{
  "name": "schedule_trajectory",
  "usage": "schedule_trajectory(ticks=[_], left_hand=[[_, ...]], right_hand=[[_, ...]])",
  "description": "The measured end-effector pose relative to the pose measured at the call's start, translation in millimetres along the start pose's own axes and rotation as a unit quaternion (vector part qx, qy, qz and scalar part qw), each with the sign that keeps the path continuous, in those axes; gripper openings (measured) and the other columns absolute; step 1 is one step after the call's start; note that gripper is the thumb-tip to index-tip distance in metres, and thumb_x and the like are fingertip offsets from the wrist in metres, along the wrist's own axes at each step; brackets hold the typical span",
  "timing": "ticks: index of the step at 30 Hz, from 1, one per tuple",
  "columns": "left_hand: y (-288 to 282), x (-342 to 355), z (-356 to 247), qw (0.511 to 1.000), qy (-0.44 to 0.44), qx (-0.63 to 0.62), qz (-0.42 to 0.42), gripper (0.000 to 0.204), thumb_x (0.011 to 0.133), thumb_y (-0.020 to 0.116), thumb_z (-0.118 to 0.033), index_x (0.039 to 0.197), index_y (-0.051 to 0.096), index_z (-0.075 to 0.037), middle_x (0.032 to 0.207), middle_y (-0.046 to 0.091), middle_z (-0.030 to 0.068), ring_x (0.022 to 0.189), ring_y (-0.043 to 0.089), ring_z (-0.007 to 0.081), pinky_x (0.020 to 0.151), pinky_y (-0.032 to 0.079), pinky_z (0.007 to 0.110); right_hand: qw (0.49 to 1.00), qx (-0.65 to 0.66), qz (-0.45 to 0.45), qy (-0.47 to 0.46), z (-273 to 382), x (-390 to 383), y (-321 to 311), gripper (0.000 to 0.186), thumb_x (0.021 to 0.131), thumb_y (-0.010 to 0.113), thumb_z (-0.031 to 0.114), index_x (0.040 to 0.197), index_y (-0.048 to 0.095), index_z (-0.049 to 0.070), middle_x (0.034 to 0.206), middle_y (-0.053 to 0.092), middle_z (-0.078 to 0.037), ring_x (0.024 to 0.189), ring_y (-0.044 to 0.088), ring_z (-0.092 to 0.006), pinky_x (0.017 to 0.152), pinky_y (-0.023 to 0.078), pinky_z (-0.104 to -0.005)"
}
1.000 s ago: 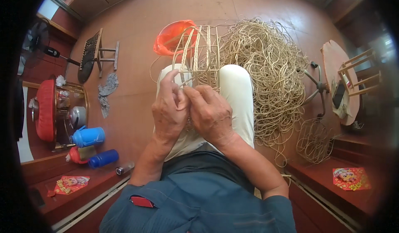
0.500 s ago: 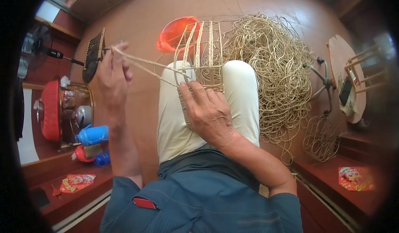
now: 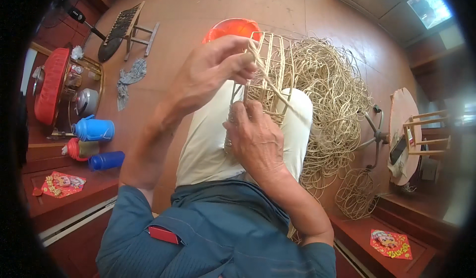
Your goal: Weaving a basket using dried plant fibers.
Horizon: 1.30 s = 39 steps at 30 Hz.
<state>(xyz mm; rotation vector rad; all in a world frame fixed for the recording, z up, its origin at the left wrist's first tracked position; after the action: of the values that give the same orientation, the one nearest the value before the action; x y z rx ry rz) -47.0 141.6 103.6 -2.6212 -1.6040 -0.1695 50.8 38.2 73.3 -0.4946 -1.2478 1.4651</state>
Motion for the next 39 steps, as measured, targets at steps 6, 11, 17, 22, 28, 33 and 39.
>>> schedule_trajectory(ticks=[6, 11, 17, 22, 28, 33, 39], left_hand=[[-28, -64, 83, 0.985, -0.041, -0.097, -0.137, 0.055, 0.104, 0.058, -0.003, 0.157, 0.045, 0.003, 0.114, 0.074, 0.0102, 0.109, 0.068, 0.015, 0.103, 0.053, 0.033], [-9, -78, 91, 0.982, -0.073, -0.121, -0.129, 0.061, 0.104, 0.062, -0.002, 0.161, 0.043, 0.0, 0.115, 0.072, 0.0069, 0.112, 0.066, 0.013, 0.106, 0.052, 0.033], [-14, -62, 91, 0.993, -0.053, -0.097, -0.044, 0.057, 0.104, 0.067, -0.003, 0.159, 0.052, -0.003, 0.112, 0.072, 0.0033, 0.109, 0.068, 0.0107, 0.103, 0.054, 0.032], [-19, -58, 90, 0.994, -0.065, -0.09, -0.017, 0.058, 0.104, 0.068, -0.002, 0.16, 0.053, -0.004, 0.112, 0.072, 0.0035, 0.108, 0.068, 0.0108, 0.102, 0.054, 0.031], [-17, -59, 79, 0.998, -0.043, 0.037, -0.021, 0.064, 0.102, 0.069, -0.005, 0.163, 0.049, -0.007, 0.109, 0.071, 0.0055, 0.104, 0.07, 0.0149, 0.095, 0.058, 0.034], [-13, -62, 71, 0.997, 0.008, 0.073, -0.031, 0.071, 0.1, 0.066, -0.001, 0.167, 0.043, -0.009, 0.112, 0.068, 0.0064, 0.105, 0.069, 0.0169, 0.101, 0.056, 0.036], [-17, -68, 94, 0.997, -0.032, -0.037, -0.066, 0.076, 0.101, 0.071, 0.001, 0.169, 0.041, -0.01, 0.115, 0.068, 0.0046, 0.108, 0.068, 0.0141, 0.105, 0.056, 0.035]], right_hand=[[1.0, 0.022, 0.012, 0.008, 1, 4, -3, 0.035, 0.096, 0.081, 0.025, 0.124, 0.067, 0.01, 0.112, 0.064, -0.011, 0.091, 0.073, -0.0293, 0.078, 0.059, -0.0409], [0.999, 0.029, 0.021, 0.016, 1, 5, -2, 0.04, 0.096, 0.081, 0.025, 0.13, 0.069, 0.01, 0.112, 0.065, -0.01, 0.092, 0.074, -0.0301, 0.078, 0.059, -0.0415], [0.999, 0.021, 0.021, 0.022, 0, 6, -3, 0.045, 0.095, 0.082, 0.023, 0.136, 0.069, 0.01, 0.113, 0.066, -0.01, 0.093, 0.074, -0.0302, 0.078, 0.059, -0.0424], [0.999, 0.036, 0.023, 0.028, -2, 5, -3, 0.04, 0.097, 0.082, 0.027, 0.133, 0.07, 0.012, 0.119, 0.068, -0.011, 0.095, 0.075, -0.0333, 0.076, 0.061, -0.0439], [0.998, 0.047, 0.02, 0.027, 0, 4, -4, 0.042, 0.095, 0.082, 0.021, 0.133, 0.069, 0.009, 0.118, 0.066, -0.013, 0.095, 0.074, -0.0327, 0.08, 0.059, -0.0441], [0.997, 0.06, 0.015, 0.039, -3, 1, -3, 0.042, 0.095, 0.082, 0.024, 0.133, 0.07, 0.01, 0.12, 0.068, -0.012, 0.098, 0.075, -0.0334, 0.082, 0.06, -0.0437], [0.996, 0.075, 0.009, 0.042, -2, -2, -1, 0.051, 0.094, 0.082, 0.022, 0.14, 0.065, 0.01, 0.131, 0.068, -0.013, 0.106, 0.075, -0.0357, 0.086, 0.061, -0.0447]])
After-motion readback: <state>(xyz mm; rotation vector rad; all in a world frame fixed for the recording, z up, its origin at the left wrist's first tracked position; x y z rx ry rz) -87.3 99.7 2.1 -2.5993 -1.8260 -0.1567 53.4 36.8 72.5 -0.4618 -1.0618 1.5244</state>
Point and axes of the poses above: each hand's wrist, its own x-axis towards the middle knuckle, its own y-axis out of the palm, z = x × y, the point moved 9 cm from there along x, towards the middle knuckle
